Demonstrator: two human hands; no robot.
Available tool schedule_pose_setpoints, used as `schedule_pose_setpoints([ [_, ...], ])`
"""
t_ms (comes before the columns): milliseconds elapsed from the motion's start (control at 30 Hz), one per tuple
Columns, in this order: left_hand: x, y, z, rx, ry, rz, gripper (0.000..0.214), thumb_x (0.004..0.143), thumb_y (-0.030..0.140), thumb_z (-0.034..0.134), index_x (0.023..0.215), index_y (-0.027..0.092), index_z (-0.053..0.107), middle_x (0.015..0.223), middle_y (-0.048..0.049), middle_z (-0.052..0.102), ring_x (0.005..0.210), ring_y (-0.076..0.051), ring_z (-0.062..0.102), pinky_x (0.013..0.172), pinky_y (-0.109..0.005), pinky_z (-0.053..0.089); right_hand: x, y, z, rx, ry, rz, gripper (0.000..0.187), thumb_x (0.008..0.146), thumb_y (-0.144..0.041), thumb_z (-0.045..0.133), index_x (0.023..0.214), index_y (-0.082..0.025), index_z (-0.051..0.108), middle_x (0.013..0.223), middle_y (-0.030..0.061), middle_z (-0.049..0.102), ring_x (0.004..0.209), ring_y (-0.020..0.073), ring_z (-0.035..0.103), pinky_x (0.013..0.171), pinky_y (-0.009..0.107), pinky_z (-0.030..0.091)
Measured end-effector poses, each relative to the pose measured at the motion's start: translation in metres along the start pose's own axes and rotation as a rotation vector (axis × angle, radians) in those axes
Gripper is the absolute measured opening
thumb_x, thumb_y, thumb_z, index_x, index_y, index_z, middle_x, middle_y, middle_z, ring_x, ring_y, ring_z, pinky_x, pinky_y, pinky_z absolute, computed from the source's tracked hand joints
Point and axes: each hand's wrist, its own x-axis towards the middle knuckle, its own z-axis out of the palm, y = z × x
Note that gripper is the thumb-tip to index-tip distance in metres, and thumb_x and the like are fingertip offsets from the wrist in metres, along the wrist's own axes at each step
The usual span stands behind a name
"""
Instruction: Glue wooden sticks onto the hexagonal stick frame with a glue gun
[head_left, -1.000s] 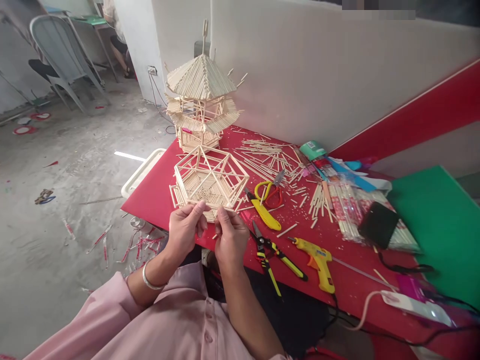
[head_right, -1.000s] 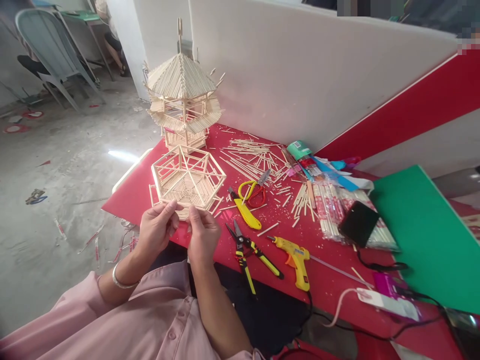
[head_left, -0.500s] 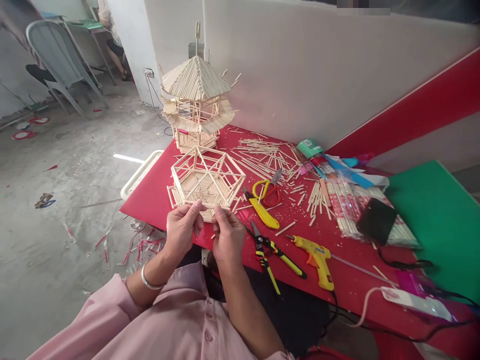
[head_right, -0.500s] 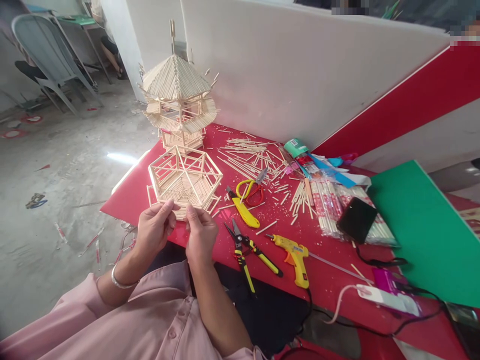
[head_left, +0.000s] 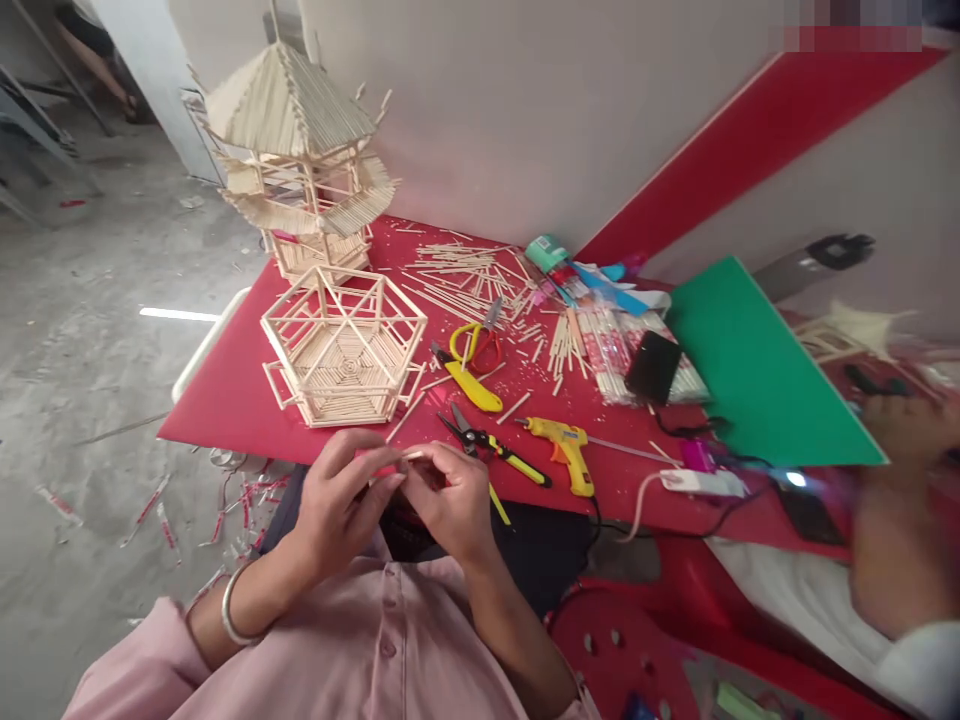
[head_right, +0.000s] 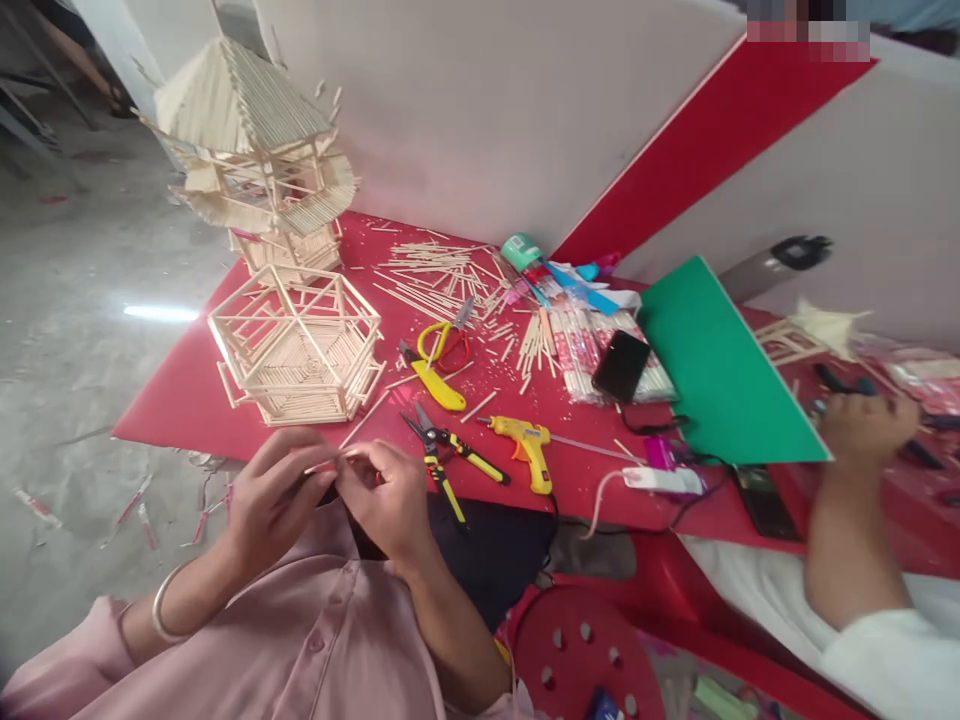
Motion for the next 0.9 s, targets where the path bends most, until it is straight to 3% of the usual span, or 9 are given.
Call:
schedule_pose_setpoints([
  [100,-0.004,-0.005,0.027,-0.125,-0.147,-0.154,0.021,0.099,0.024,0.051,0.11,0.018,0.068,0.096,-0.0086,0.072,0.085,-0.016,0.068,0.074,-0.025,0.054,-0.013,0.009,-0.011,-0.06,-0.03,0.013,0.019,0.09,-0.034,0.063,0.083,-0.021,0.076,0.07,0.0012,0.07,0.063,0.0134,0.062,0.063,0.024,0.048],
  [233,-0.007,-0.013,0.047,-0.211,-0.097,-0.371,0.026,0.099,0.034,0.051,0.095,0.017,0.071,0.08,-0.0046,0.072,0.072,-0.014,0.066,0.068,-0.023,0.052,-0.025,0.036,-0.035,-0.145,-0.049,0.045,0.028,0.093,-0.039,0.06,0.112,-0.023,0.073,0.088,0.0046,0.074,0.074,0.0159,0.067,0.066,0.025,0.051],
  [300,-0.006,-0.016,0.049,-0.254,-0.082,-0.429,0.028,0.096,0.038,0.055,0.093,0.017,0.074,0.075,-0.0035,0.07,0.069,-0.014,0.064,0.067,-0.023,0.051,-0.018,0.051,-0.052,-0.318,0.087,0.055,0.033,0.094,-0.041,0.059,0.117,-0.021,0.071,0.085,0.0048,0.073,0.072,0.0164,0.066,0.064,0.026,0.05],
  [400,-0.003,-0.015,0.049,-0.344,-0.083,-0.495,0.028,0.091,0.041,0.062,0.091,0.017,0.076,0.071,-0.0027,0.068,0.068,-0.014,0.062,0.067,-0.023,0.05,0.013,0.066,-0.074,-0.671,0.217,0.007,0.038,0.094,-0.039,0.056,0.122,-0.015,0.068,0.109,0.0142,0.071,0.101,0.0251,0.065,0.088,0.036,0.051],
  [467,0.0,-0.012,0.05,-0.41,-0.082,-0.558,0.029,0.087,0.043,0.066,0.092,0.017,0.077,0.069,-0.0019,0.066,0.065,-0.013,0.059,0.064,-0.023,0.049,0.035,0.064,-0.083,-0.887,0.102,0.038,0.043,0.093,-0.036,0.058,0.128,-0.012,0.064,0.121,0.0192,0.067,0.111,0.0308,0.062,0.091,0.041,0.049],
  [567,0.0,-0.007,0.05,-0.524,-0.066,-0.682,0.034,0.083,0.046,0.07,0.098,0.016,0.075,0.066,0.0001,0.063,0.054,-0.009,0.05,0.052,-0.021,0.043,0.043,0.048,-0.086,-1.05,-0.121,0.099,0.044,0.095,-0.042,0.057,0.129,-0.014,0.063,0.115,0.0173,0.069,0.107,0.0313,0.063,0.087,0.04,0.048],
  [700,0.0,-0.005,0.051,-0.669,-0.043,-0.828,0.041,0.077,0.052,0.076,0.091,0.014,0.071,0.066,0.0012,0.06,0.049,-0.006,0.045,0.046,-0.018,0.037,0.005,0.04,-0.081,-1.134,-0.261,0.164,0.072,0.084,-0.058,0.069,0.141,-0.018,0.052,0.123,0.0171,0.065,0.113,0.0331,0.06,0.089,0.041,0.046],
  [800,0.002,-0.006,0.056,-0.768,-0.058,-0.914,0.044,0.072,0.055,0.079,0.086,0.014,0.069,0.066,0.0014,0.06,0.049,-0.005,0.044,0.045,-0.017,0.034,-0.025,0.053,-0.076,-1.225,-0.294,0.2,0.092,0.074,-0.049,0.081,0.15,-0.018,0.041,0.14,0.0215,0.054,0.122,0.0385,0.053,0.095,0.048,0.043],
  [900,0.004,-0.006,0.062,-0.81,-0.061,-0.929,0.046,0.069,0.054,0.082,0.088,0.014,0.069,0.065,0.0022,0.059,0.048,-0.004,0.042,0.044,-0.017,0.032,-0.035,0.069,-0.074,-1.257,-0.242,0.216,0.09,0.076,-0.031,0.078,0.152,-0.013,0.036,0.136,0.0249,0.052,0.119,0.0396,0.053,0.095,0.05,0.043],
])
